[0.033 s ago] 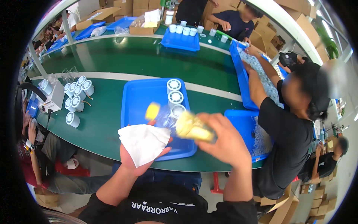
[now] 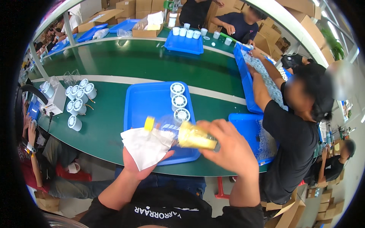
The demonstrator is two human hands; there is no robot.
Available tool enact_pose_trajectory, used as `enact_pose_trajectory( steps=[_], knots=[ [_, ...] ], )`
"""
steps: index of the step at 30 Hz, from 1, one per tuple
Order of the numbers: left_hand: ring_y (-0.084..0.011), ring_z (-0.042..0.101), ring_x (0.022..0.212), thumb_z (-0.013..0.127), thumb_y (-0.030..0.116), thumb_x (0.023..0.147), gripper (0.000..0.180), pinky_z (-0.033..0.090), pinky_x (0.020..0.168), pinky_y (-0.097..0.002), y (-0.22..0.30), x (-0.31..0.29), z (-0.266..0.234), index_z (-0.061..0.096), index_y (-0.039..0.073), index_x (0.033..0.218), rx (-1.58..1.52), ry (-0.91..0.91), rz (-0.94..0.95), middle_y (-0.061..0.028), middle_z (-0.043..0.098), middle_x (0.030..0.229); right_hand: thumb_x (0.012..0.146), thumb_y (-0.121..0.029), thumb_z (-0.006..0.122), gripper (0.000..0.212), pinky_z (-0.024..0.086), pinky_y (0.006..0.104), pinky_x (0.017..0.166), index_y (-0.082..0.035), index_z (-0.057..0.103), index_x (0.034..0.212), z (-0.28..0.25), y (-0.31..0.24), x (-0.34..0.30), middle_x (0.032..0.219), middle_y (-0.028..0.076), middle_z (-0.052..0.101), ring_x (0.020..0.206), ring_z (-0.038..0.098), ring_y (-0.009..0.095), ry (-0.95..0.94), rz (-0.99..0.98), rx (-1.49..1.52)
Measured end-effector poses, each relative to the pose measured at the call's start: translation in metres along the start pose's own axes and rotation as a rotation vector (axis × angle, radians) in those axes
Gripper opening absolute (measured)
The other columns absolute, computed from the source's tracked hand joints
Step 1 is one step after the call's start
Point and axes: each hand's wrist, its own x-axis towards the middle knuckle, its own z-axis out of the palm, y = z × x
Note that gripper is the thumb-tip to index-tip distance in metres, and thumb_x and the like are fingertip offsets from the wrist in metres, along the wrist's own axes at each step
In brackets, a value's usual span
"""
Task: Cleaning small white fan motors with a cloth and cleaning solution at a factory assembly line.
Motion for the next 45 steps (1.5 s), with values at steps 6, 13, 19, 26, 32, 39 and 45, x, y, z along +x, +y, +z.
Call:
enact_pose_trajectory(
  steps=[6,13,19,26,32,39,45],
  knots=[
    [-0.0411,0.05,0.132,0.03,0.052,0.104,0.066,0.042,0.107,-0.0587,-0.004,0.0,0.001,0.04,0.003,0.148,0.024,0.014,0.035,-0.0207,0.049,0.144,0.07,-0.009,0.084,0.063,0.052,0.0394,0.089,-0.016,0.062,0.129,-0.028,-0.042,-0.008,0.121,0.012,0.056,0.109,0.057,0.033,-0.009,-0.18,-0.135],
    [-0.0342,0.056,0.127,0.032,0.045,0.103,0.06,0.046,0.105,-0.0481,-0.011,-0.004,0.002,0.044,0.002,0.143,0.134,0.09,0.039,-0.0193,0.057,0.138,0.062,-0.007,0.095,0.098,0.05,0.0455,0.1,-0.008,0.041,0.144,0.017,-0.042,-0.004,0.131,0.019,0.053,0.122,0.058,0.033,0.38,-0.464,0.737],
    [-0.028,0.055,0.128,0.026,0.048,0.105,0.064,0.043,0.109,-0.0429,-0.013,-0.008,0.007,0.04,0.002,0.148,0.016,-0.072,0.016,-0.0133,0.056,0.139,0.065,-0.018,0.095,0.086,0.044,0.0524,0.107,-0.001,0.046,0.133,0.084,-0.042,0.017,0.128,0.023,0.06,0.125,0.057,0.037,0.206,-0.477,1.082],
    [-0.0322,0.053,0.13,0.025,0.059,0.104,0.075,0.044,0.107,-0.047,0.003,-0.011,0.007,0.035,0.002,0.151,-0.025,0.008,0.0,-0.0167,0.054,0.141,0.074,-0.043,0.089,0.084,0.039,0.0628,0.11,-0.004,0.04,0.129,0.072,-0.014,-0.009,0.131,0.022,0.057,0.13,0.053,0.041,0.362,-0.51,1.025],
    [-0.0385,0.042,0.141,0.023,0.06,0.104,0.078,0.034,0.115,-0.0525,0.0,-0.008,-0.001,0.023,0.002,0.156,-0.042,-0.082,0.01,-0.0231,0.043,0.151,0.077,-0.043,0.087,0.081,0.038,0.0644,0.111,-0.005,0.038,0.129,0.073,-0.01,-0.017,0.131,0.021,0.056,0.132,0.052,0.04,0.252,-0.527,1.167],
    [-0.0429,0.038,0.142,0.025,0.062,0.103,0.081,0.031,0.115,-0.0611,0.001,-0.009,0.002,0.022,0.001,0.156,-0.13,-0.082,-0.027,-0.0242,0.039,0.154,0.079,-0.042,0.085,0.078,0.035,0.0623,0.114,-0.008,0.042,0.135,0.062,0.001,-0.017,0.136,0.017,0.055,0.138,0.045,0.038,0.402,-0.516,1.102],
    [-0.0431,0.035,0.144,0.026,0.062,0.102,0.083,0.028,0.114,-0.0666,0.001,-0.006,0.003,0.02,0.001,0.157,-0.098,-0.068,-0.018,-0.0244,0.037,0.155,0.082,-0.039,0.083,0.075,0.034,0.0606,0.116,-0.008,0.043,0.137,0.06,0.011,-0.021,0.138,0.016,0.052,0.138,0.044,0.039,0.438,-0.41,1.074]
  ],
)
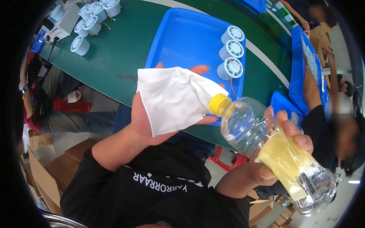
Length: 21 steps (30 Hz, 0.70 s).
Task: Cleaning small white fan motors with a cloth and cleaning solution at a factory assembly line.
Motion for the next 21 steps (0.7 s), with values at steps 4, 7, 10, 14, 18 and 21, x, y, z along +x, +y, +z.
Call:
enact_pose_trajectory(
  steps=[4,7,10,14,18,21],
  knots=[
    [-0.042,0.034,0.145,0.026,0.063,0.102,0.083,0.028,0.114,-0.0668,-0.003,-0.001,-0.001,0.02,0.001,0.157,-0.014,0.006,-0.01,-0.0254,0.037,0.154,0.081,-0.037,0.084,0.074,0.032,0.0618,0.116,-0.009,0.044,0.136,0.0,0.0,0.004,0.139,0.016,0.052,0.139,0.044,0.038,0.054,0.0,0.007],
    [-0.0417,0.036,0.144,0.025,0.062,0.103,0.082,0.03,0.115,-0.0614,-0.003,0.001,-0.004,0.021,0.001,0.157,-0.062,-0.036,-0.012,-0.0254,0.038,0.154,0.078,-0.037,0.087,0.078,0.033,0.0631,0.114,-0.009,0.043,0.135,0.003,0.005,0.002,0.14,0.016,0.053,0.139,0.045,0.038,-0.029,0.031,0.042],
    [-0.0413,0.039,0.142,0.025,0.062,0.103,0.081,0.032,0.116,-0.0542,-0.006,0.004,-0.005,0.022,0.0,0.156,-0.023,0.004,0.007,-0.0257,0.038,0.154,0.077,-0.038,0.088,0.077,0.035,0.0659,0.112,-0.008,0.041,0.131,0.015,0.016,-0.002,0.133,0.016,0.057,0.134,0.05,0.039,-0.106,0.04,0.15],
    [-0.0401,0.041,0.14,0.025,0.062,0.103,0.081,0.033,0.116,-0.0495,-0.006,0.007,-0.005,0.024,0.0,0.155,0.024,-0.052,-0.008,-0.0264,0.039,0.153,0.078,-0.039,0.087,0.078,0.034,0.0656,0.112,-0.008,0.039,0.13,0.024,0.021,0.004,0.131,0.016,0.057,0.136,0.048,0.039,-0.245,0.048,0.228],
    [-0.0283,0.054,0.13,0.022,0.063,0.103,0.079,0.043,0.108,-0.0436,-0.005,0.004,0.0,0.033,0.004,0.153,0.055,0.035,-0.009,-0.0134,0.054,0.143,0.077,-0.037,0.088,0.076,0.036,0.0634,0.113,-0.008,0.041,0.131,0.023,0.018,0.006,0.133,0.016,0.057,0.137,0.047,0.038,-0.157,0.042,0.211],
    [-0.0323,0.05,0.134,0.023,0.063,0.103,0.08,0.039,0.112,-0.0455,-0.004,0.005,-0.003,0.03,0.002,0.154,0.01,0.004,-0.01,-0.0194,0.049,0.146,0.077,-0.036,0.088,0.075,0.036,0.0612,0.113,-0.009,0.044,0.13,0.021,0.018,0.006,0.134,0.016,0.057,0.137,0.048,0.038,-0.13,0.091,0.215]
  ],
)
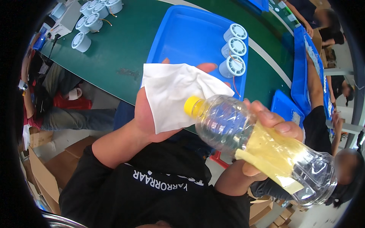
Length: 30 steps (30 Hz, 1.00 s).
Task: Cleaning small white fan motors with a cloth and cleaning solution at a factory assembly line.
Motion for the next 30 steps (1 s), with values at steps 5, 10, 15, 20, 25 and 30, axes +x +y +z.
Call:
enact_pose_trajectory(
  steps=[5,10,15,20,25,30],
  knots=[
    [-0.0338,0.048,0.136,0.025,0.062,0.103,0.081,0.038,0.114,-0.0471,-0.008,0.002,-0.006,0.028,0.0,0.154,0.044,-0.083,0.015,-0.0218,0.046,0.149,0.08,-0.034,0.086,0.071,0.033,0.063,0.114,-0.009,0.043,0.13,0.01,0.01,0.006,0.135,0.016,0.054,0.137,0.046,0.038,-0.077,0.006,0.098],
    [-0.031,0.05,0.135,0.023,0.063,0.103,0.081,0.039,0.113,-0.0458,-0.011,0.002,-0.002,0.03,-0.001,0.153,-0.013,-0.015,-0.036,-0.0176,0.048,0.149,0.07,-0.042,0.09,0.083,0.045,0.0562,0.108,-0.003,0.043,0.126,0.03,0.012,0.011,0.126,0.026,0.061,0.124,0.058,0.044,0.372,-0.023,-0.141],
    [-0.0313,0.05,0.135,0.021,0.062,0.103,0.081,0.039,0.113,-0.0463,-0.008,0.004,-0.002,0.03,-0.001,0.153,-0.007,0.014,-0.018,-0.0185,0.047,0.149,0.078,-0.038,0.086,0.076,0.04,0.0578,0.112,-0.007,0.042,0.132,0.009,0.014,0.002,0.133,0.016,0.057,0.134,0.049,0.038,-0.013,0.006,0.095],
    [-0.0333,0.05,0.135,0.021,0.063,0.103,0.081,0.04,0.112,-0.0459,-0.013,0.006,0.001,0.031,-0.001,0.153,0.024,0.023,-0.052,-0.0184,0.049,0.147,0.078,-0.038,0.086,0.077,0.04,0.0581,0.111,-0.008,0.042,0.133,0.006,0.019,0.01,0.133,0.016,0.057,0.134,0.049,0.038,-0.067,-0.013,0.081],
    [-0.0287,0.054,0.131,0.027,0.066,0.101,0.079,0.047,0.105,-0.0526,-0.01,0.002,-0.002,0.039,0.005,0.15,0.031,0.043,-0.074,-0.0107,0.053,0.144,0.077,-0.039,0.087,0.075,0.039,0.0613,0.111,-0.007,0.048,0.132,0.006,0.007,0.008,0.135,0.017,0.057,0.132,0.05,0.039,0.319,-0.003,-0.182],
    [-0.029,0.055,0.13,0.027,0.065,0.102,0.08,0.047,0.105,-0.0501,-0.004,0.003,-0.004,0.036,0.004,0.152,0.044,0.035,-0.029,-0.0117,0.052,0.145,0.07,-0.04,0.091,0.08,0.04,0.0645,0.108,-0.007,0.047,0.128,-0.007,0.001,-0.009,0.13,0.018,0.062,0.13,0.054,0.038,0.163,0.032,-0.072]
  ],
)
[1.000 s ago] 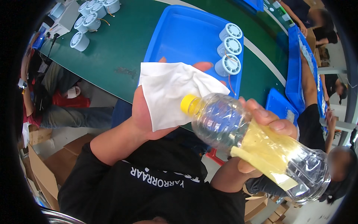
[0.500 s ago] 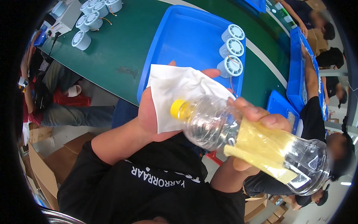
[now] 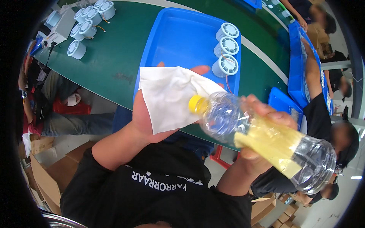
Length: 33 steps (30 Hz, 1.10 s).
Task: Cleaning small white fan motors with a cloth and cleaning solution at a factory assembly line.
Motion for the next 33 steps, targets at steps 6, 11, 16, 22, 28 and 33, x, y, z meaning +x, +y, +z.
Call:
enact_pose_trajectory(
  steps=[6,11,16,22,28,33],
  knots=[
    [-0.0298,0.052,0.132,0.027,0.063,0.102,0.08,0.042,0.109,-0.0493,-0.005,0.005,-0.003,0.033,0.003,0.153,0.004,0.002,0.005,-0.0155,0.05,0.146,0.071,-0.035,0.092,0.08,0.041,0.0637,0.109,-0.006,0.045,0.129,0.016,0.01,0.001,0.128,0.018,0.062,0.132,0.053,0.039,-0.023,-0.001,0.044],
    [-0.0378,0.046,0.136,0.031,0.06,0.103,0.077,0.036,0.112,-0.0594,-0.001,0.01,-0.002,0.031,0.002,0.154,-0.149,-0.085,-0.048,-0.0201,0.047,0.147,0.067,-0.021,0.095,0.077,0.043,0.0581,0.108,-0.002,0.048,0.125,0.014,-0.004,0.012,0.123,0.023,0.062,0.122,0.059,0.039,0.096,-0.09,-0.009],
    [-0.0414,0.045,0.137,0.029,0.06,0.102,0.077,0.038,0.109,-0.0628,0.008,0.003,0.0,0.03,0.003,0.155,-0.141,0.002,0.046,-0.0224,0.046,0.149,0.064,-0.017,0.096,0.084,0.038,0.0569,0.111,-0.008,0.043,0.129,0.012,-0.011,0.025,0.127,0.02,0.059,0.127,0.055,0.036,-0.153,-0.115,-0.229],
    [-0.0484,0.044,0.135,0.029,0.061,0.102,0.076,0.038,0.107,-0.0656,0.008,0.001,0.003,0.029,0.006,0.155,-0.141,0.049,0.059,-0.0279,0.04,0.151,0.073,-0.007,0.081,0.054,0.036,0.0554,0.111,-0.011,0.055,0.121,0.007,-0.036,0.063,0.122,0.016,0.063,0.123,0.059,0.036,-0.252,-0.371,-0.959],
    [-0.0542,0.045,0.131,0.03,0.06,0.102,0.075,0.04,0.106,-0.0655,0.011,-0.008,0.001,0.03,0.007,0.155,0.042,0.043,0.096,-0.0309,0.039,0.15,0.078,-0.006,0.064,0.036,0.034,0.048,0.114,-0.017,0.063,0.112,-0.027,-0.027,0.113,0.112,0.006,0.06,0.12,0.055,0.025,-0.463,-0.451,-2.035],
    [-0.0557,0.044,0.131,0.031,0.06,0.102,0.074,0.039,0.106,-0.0664,0.01,-0.011,0.005,0.031,0.007,0.154,0.06,0.051,0.093,-0.0299,0.039,0.15,0.086,-0.022,0.065,0.037,0.02,0.0552,0.119,-0.009,0.063,0.12,-0.053,-0.004,0.121,0.115,0.009,0.06,0.12,0.053,0.03,-0.88,-0.002,-2.74]
  ],
)
